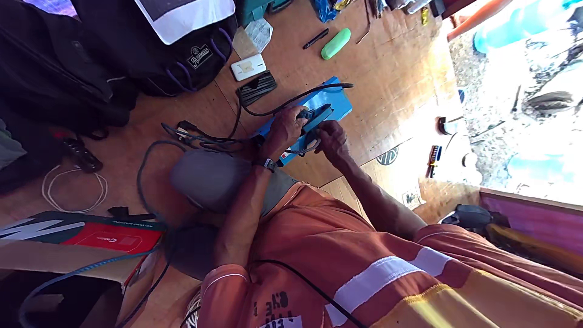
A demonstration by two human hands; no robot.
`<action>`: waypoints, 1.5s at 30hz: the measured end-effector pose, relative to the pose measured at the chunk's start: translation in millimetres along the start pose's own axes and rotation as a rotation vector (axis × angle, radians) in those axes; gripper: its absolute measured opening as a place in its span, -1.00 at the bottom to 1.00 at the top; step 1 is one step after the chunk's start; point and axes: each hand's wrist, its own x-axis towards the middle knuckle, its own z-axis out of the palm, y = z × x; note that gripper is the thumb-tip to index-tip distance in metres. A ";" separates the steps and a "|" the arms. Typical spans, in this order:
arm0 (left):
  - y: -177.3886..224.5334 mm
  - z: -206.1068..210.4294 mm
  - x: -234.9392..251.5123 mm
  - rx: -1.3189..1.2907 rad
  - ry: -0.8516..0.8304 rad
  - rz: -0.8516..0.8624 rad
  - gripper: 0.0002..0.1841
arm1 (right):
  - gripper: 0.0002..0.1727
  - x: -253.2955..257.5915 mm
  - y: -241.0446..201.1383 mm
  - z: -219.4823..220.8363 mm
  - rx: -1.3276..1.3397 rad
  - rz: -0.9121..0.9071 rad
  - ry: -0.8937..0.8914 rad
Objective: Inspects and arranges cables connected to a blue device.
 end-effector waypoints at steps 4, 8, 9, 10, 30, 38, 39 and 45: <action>0.9 -1.6 3.7 0.059 -0.021 0.031 -0.70 | -0.66 -9.9 -2.1 15.4 0.174 0.054 -0.063; -4.6 -3.1 14.4 0.069 -0.028 0.097 -0.71 | -0.61 4.1 -0.2 23.1 0.283 0.124 -0.008; -4.2 -5.2 16.4 0.044 -0.059 0.096 -0.70 | -0.66 6.7 -1.2 22.2 0.311 0.135 -0.007; -2.6 -8.6 17.0 0.005 -0.090 0.091 -0.70 | -0.73 9.8 -2.4 20.9 0.328 0.146 -0.009; -3.1 -30.1 -1.4 -0.551 -0.235 -0.162 -0.70 | -0.65 3.6 -3.9 -14.3 -0.579 0.120 0.074; 0.1 -13.7 13.6 -0.216 -0.001 0.044 -0.74 | -0.54 -14.1 25.9 -23.0 -0.198 0.140 -0.039; -0.3 -11.1 16.6 -0.190 0.003 0.072 -0.74 | -0.60 -16.1 30.4 -23.6 -0.185 0.145 -0.061; -3.0 15.7 30.7 0.201 0.035 0.139 -0.74 | -0.79 -47.6 41.3 -18.3 0.188 0.231 -0.153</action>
